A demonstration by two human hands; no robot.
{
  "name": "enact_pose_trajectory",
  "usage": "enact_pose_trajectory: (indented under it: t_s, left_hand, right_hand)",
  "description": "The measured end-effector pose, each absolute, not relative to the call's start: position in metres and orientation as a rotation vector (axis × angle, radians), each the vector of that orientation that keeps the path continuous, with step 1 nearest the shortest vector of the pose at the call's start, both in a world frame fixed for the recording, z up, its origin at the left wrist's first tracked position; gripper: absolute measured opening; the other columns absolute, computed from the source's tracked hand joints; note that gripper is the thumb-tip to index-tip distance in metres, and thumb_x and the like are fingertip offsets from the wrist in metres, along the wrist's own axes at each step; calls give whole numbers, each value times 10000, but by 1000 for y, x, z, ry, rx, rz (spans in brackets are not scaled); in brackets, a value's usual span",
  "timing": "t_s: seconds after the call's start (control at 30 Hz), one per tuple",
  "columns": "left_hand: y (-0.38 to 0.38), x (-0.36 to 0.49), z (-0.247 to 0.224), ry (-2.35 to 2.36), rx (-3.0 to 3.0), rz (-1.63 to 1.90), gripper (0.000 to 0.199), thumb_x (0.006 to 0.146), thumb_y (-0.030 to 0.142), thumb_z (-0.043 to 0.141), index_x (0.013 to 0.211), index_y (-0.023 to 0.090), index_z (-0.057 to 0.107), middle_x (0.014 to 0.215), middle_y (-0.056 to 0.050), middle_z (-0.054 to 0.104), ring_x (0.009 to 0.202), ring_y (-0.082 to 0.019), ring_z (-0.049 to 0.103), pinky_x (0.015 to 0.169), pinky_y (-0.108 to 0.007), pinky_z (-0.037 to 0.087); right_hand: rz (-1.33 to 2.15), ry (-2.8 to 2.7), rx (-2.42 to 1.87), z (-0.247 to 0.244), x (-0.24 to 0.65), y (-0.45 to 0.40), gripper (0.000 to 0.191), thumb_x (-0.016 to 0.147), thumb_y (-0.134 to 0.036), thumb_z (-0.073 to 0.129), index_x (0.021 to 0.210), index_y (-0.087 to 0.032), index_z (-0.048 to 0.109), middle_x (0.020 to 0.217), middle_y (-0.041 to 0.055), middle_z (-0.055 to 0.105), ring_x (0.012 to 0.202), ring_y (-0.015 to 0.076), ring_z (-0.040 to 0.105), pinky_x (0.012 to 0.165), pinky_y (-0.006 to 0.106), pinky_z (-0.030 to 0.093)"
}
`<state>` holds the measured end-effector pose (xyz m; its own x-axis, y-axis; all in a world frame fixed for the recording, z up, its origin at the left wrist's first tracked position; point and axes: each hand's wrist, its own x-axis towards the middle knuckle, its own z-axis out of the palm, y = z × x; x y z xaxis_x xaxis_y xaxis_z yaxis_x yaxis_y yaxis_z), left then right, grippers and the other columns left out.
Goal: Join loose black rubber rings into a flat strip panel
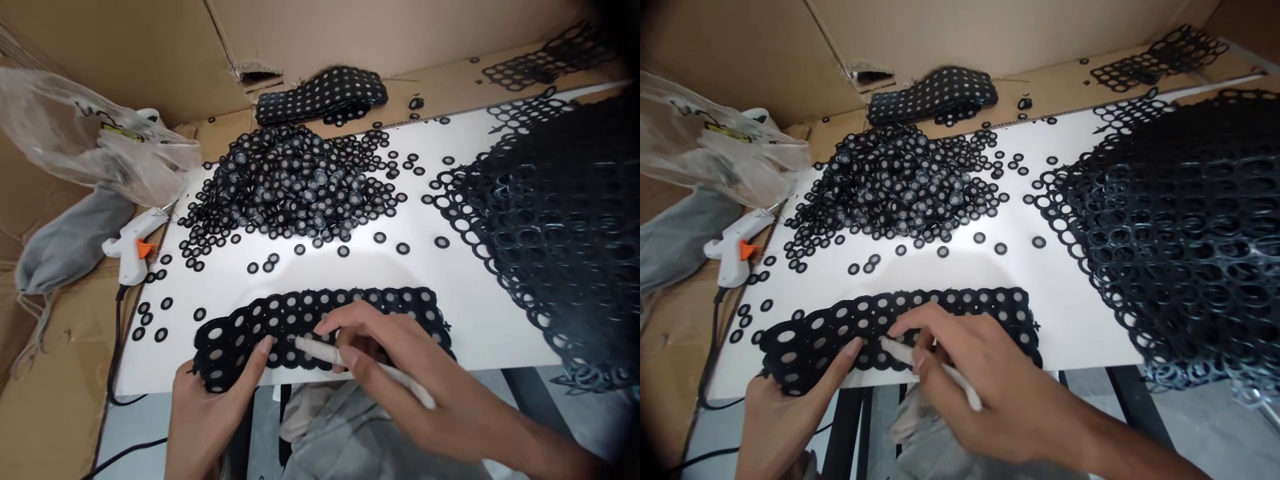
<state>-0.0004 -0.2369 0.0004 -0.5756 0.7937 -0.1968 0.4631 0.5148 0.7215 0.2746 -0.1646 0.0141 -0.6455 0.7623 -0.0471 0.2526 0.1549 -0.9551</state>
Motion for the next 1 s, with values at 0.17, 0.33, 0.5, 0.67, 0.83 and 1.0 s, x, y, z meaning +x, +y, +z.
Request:
enact_pose_trajectory:
  t_s: [0.17, 0.33, 0.5, 0.67, 0.83, 1.0]
  left_hand:
    - [-234, -4, -5, 2280, 1030, 868, 486, 676, 657, 994, 718, 207, 815, 743, -83, 824, 682, -313, 772, 533, -351, 660]
    - [-240, -6, -9, 2317, 964, 895, 524, 670, 683, 1003, 811, 199, 859, 867, -104, 867, 730, -318, 797, 547, -348, 677]
    - [-241, -8, -6, 2309, 928, 1005, 476, 613, 601, 1042, 773, 196, 849, 824, -93, 855, 714, -298, 782, 547, -331, 670]
    - [-247, -15, -7, 2248, 1013, 1071, 438, 609, 517, 1046, 615, 202, 742, 637, -44, 749, 597, -227, 676, 524, -305, 611]
    - [-265, -36, -19, 2296, 1093, 1067, 453, 773, 653, 943, 727, 240, 763, 728, -43, 764, 708, -265, 732, 692, -377, 671]
    - [-255, -13, -15, 2215, 1284, 849, 461, 807, 664, 922, 1046, 276, 849, 1124, -91, 856, 1273, -402, 756, 1268, -574, 518]
  right_hand:
    - [1561, -1902, -980, 8, 285, -160, 249, 1221, -304, 502, 1429, -378, 617, 1028, -25, 753, 925, 178, 766, 887, 309, 583]
    - [1621, -1924, -1000, 1, 284, -160, 258, 1227, -316, 506, 1446, -426, 586, 1048, -51, 753, 980, 162, 770, 943, 301, 558]
    - [1502, -2008, -998, -2, 279, -164, 274, 1216, -301, 551, 1452, -431, 603, 1264, -59, 805, 1117, 168, 783, 974, 290, 539]
    - [1471, -2045, -940, -2, 272, -163, 230, 1225, -283, 563, 1392, -385, 684, 1390, -71, 813, 1257, 178, 774, 1044, 292, 490]
    - [1634, -1879, -942, 2, 274, -154, 209, 1226, -399, 563, 1329, -328, 731, 1180, -29, 844, 1044, 183, 796, 936, 296, 521]
    - [1697, -1736, -918, 3, 274, -152, 211, 1220, -388, 563, 1295, -294, 737, 1045, -17, 825, 940, 171, 790, 813, 268, 540]
